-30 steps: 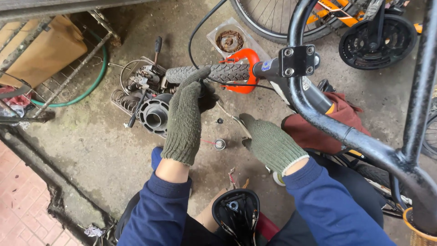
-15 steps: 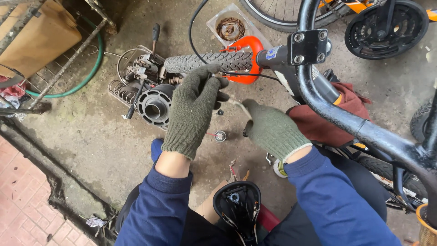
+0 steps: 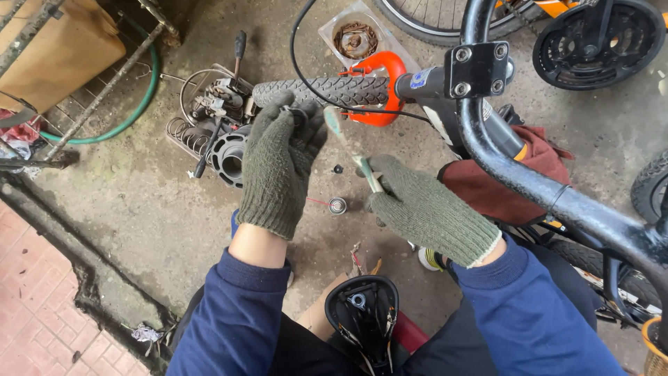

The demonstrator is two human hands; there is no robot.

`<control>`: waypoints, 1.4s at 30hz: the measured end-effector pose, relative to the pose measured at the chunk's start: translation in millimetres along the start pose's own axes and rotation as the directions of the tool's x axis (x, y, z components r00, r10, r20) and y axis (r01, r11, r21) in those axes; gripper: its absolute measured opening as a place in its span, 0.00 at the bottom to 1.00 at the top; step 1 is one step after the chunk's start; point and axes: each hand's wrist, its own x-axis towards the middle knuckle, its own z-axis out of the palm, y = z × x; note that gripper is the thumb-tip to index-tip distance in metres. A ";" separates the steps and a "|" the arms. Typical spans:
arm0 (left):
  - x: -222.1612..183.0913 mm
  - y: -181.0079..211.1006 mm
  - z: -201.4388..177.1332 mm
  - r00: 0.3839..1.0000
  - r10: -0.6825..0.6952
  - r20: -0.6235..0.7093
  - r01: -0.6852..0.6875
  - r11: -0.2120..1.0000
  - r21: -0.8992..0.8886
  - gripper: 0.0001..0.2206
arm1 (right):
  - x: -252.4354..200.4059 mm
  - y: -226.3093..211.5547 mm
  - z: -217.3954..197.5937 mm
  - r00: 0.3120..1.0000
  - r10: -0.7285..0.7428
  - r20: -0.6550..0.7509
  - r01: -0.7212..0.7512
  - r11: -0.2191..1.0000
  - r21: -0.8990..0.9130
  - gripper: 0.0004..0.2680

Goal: Repairing a bicycle seat by manipulating its underside with a small tool and inspecting it.

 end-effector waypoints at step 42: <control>13.3 -5.1 -26.9 0.994 0.032 0.100 -0.052 0.978 0.203 0.16 | 110.5 101.8 111.1 0.927 0.368 -0.068 -0.365 0.930 0.053 0.12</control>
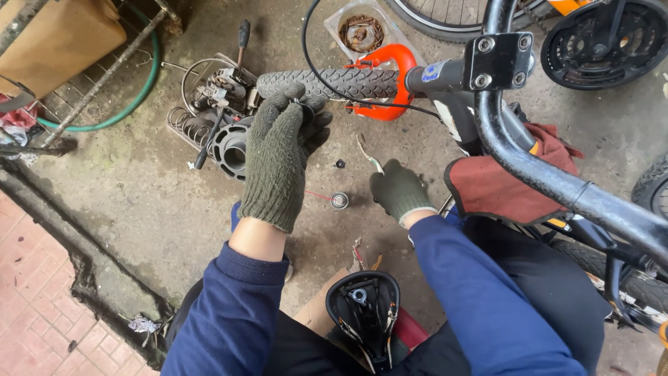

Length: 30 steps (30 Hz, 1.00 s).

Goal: Repairing a bicycle seat by manipulating its underside with a small tool and inspecting it.

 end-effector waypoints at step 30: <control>-13.1 -3.2 22.3 0.987 -0.139 0.076 0.136 0.990 0.041 0.14 | 57.2 60.8 110.7 0.989 0.074 0.131 -0.108 0.956 0.273 0.15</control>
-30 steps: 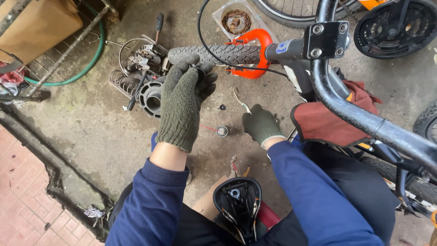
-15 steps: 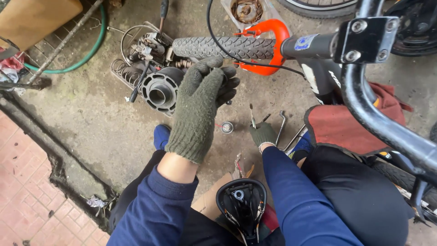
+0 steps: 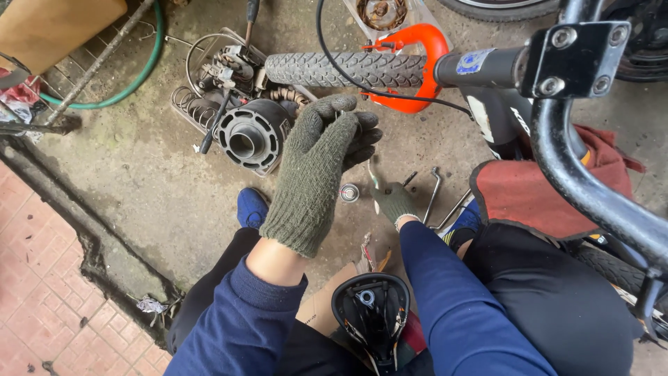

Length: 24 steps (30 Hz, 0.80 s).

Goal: Repairing a bicycle seat by manipulating its underside with a small tool and inspecting it.

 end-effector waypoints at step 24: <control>-37.5 -0.7 7.7 0.991 0.136 -0.007 -0.135 0.984 0.118 0.17 | -151.7 -50.5 -66.2 0.718 0.081 0.691 0.489 0.648 -0.584 0.32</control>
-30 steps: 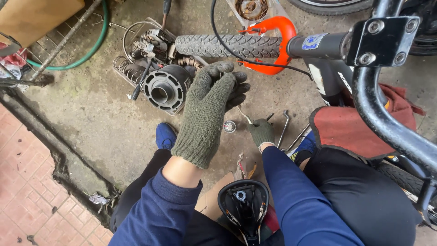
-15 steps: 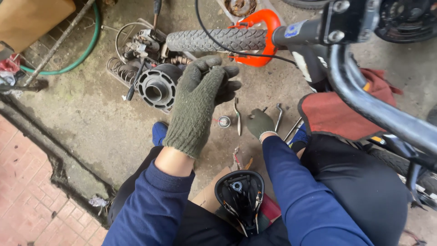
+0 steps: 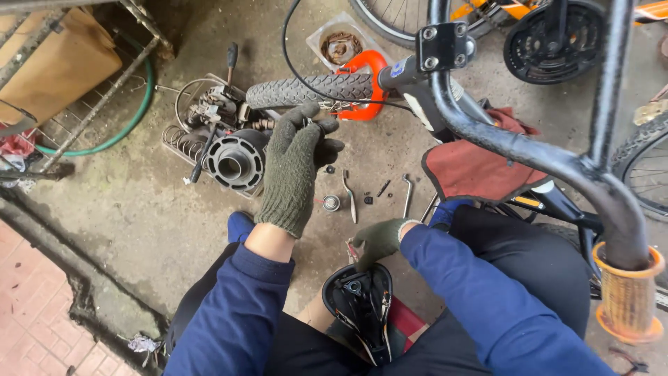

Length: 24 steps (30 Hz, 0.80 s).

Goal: Repairing a bicycle seat by manipulating its underside with a small tool and inspecting it.

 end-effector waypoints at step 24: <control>16.4 12.3 -40.0 0.990 -0.117 -0.083 0.116 0.993 -0.015 0.18 | -144.8 -51.7 -104.0 0.886 -0.046 -0.462 0.191 0.943 0.273 0.20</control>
